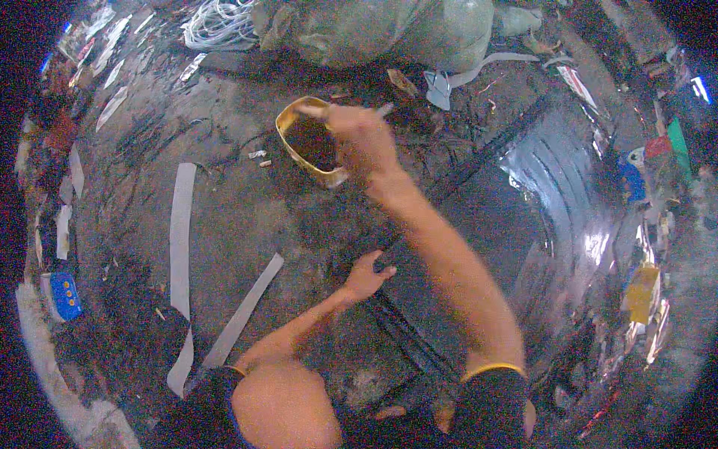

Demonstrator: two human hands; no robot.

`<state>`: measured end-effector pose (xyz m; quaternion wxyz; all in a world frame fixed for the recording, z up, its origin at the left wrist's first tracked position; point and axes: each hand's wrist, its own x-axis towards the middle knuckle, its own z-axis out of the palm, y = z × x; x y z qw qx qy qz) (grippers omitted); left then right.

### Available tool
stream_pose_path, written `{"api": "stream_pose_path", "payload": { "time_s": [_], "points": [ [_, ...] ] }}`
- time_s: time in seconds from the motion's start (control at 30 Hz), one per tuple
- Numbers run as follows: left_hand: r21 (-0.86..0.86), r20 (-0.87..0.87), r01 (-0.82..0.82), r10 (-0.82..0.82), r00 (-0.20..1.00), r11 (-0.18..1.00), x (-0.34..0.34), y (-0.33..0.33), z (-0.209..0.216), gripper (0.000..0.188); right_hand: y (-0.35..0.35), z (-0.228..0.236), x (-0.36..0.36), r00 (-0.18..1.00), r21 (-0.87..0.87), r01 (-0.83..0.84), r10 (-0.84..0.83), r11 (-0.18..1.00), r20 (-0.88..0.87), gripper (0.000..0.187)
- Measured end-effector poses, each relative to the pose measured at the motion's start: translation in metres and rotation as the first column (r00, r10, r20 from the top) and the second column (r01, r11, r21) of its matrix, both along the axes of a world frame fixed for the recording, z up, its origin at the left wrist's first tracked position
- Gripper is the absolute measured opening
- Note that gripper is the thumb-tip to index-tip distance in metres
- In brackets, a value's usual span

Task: The person scoops a dark viscous liquid from a yellow container using a small scraper and spreads it evenly over a black rubber sheet on the floor. They repeat this process on multiple rubber sheets, ensuring full coverage before moving to the next sheet.

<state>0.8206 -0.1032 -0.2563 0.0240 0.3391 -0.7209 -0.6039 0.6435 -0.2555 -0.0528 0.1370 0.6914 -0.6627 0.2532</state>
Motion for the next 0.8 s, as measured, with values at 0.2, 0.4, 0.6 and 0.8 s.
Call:
{"api": "stream_pose_path", "payload": {
  "time_s": [0.2, 0.4, 0.6, 0.8],
  "points": [
    [-0.016, 0.040, -0.013, 0.013, 0.999, 1.000, 0.013, -0.002, -0.018, 0.069, 0.052, -0.037, 0.038, 0.962, 0.343, 0.061, 0.037, 0.937, -0.272, 0.022],
    [-0.036, -0.053, -0.044, 0.042, 0.998, 0.998, -0.004, -0.007, -0.007, 0.043, 0.126, 0.131, -0.019, 0.981, 0.500, 0.107, -0.174, 0.860, 0.090, 0.023],
    [0.113, -0.059, 0.054, -0.047, 0.997, 0.992, -0.005, -0.024, 0.031, 0.061, 0.304, 0.217, -0.140, 0.686, 0.269, 0.527, -0.591, 0.806, 0.425, 0.051],
    [0.056, 0.085, 0.044, -0.049, 0.995, 0.997, -0.011, -0.001, 0.033, 0.074, 0.563, 0.055, -0.238, -0.033, 0.457, 0.865, -0.886, 0.206, 0.462, 0.054]
  ]
}}
